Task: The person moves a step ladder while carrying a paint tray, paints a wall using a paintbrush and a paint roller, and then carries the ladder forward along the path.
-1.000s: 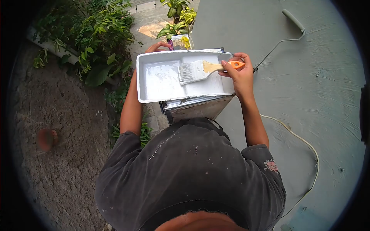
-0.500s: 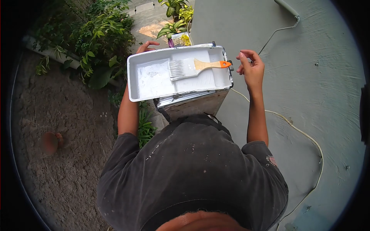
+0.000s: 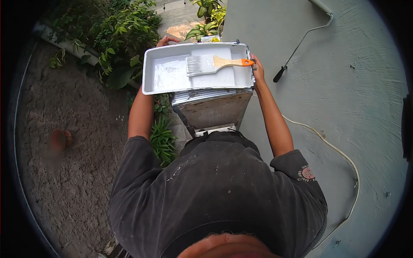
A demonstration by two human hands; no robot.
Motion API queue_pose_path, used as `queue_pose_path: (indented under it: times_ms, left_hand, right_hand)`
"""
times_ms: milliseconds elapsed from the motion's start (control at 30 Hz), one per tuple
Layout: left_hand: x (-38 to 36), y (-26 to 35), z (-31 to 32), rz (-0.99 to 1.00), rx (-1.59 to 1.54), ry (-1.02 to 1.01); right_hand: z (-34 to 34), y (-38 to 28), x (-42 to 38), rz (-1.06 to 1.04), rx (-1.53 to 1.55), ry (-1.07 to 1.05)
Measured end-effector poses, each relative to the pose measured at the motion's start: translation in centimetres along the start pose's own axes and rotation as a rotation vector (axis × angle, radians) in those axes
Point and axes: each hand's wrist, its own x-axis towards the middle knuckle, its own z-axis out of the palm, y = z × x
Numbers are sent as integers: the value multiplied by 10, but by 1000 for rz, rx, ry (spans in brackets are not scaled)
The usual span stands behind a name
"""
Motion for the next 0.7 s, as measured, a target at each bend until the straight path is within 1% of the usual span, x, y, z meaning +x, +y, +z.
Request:
queue_pose_path:
  times_ms: [100,167,200,267,333,400,467,500,533,600,633,667,700]
  left_hand:
    - [-4,6,9,8,-10,-24]
    - [-3,4,11,12,-18,0]
    - [-2,3,9,15,-30,14]
    - [-2,2,5,14,-27,2]
    - [4,-3,-3,14,-32,-14]
    - [9,-10,-10,23,-58,-72]
    - [-7,-1,2,2,-55,-33]
    - [-17,6,9,-12,-48,-1]
    - [-25,12,12,-10,-52,7]
    - [-44,18,18,97,-325,-57]
    - [-53,17,16,147,-459,-22]
    - [-62,14,17,168,-466,124]
    - [-70,-14,-21,115,-615,-59]
  right_hand:
    - [15,-12,17,-31,41,-69]
    - [18,-12,40,183,80,-223]
    - [18,-3,58,184,83,-230]
    - [16,19,94,320,235,-319]
    - [24,21,102,283,288,-325]
    - [24,32,119,254,340,-328]
    - [19,61,147,239,312,-520]
    - [21,58,140,248,308,-524]
    - [25,46,130,221,363,-466]
    - [32,27,117,211,413,-406]
    - [34,24,111,192,390,-371]
    - [36,20,106,207,405,-359]
    - [38,17,101,222,420,-346]
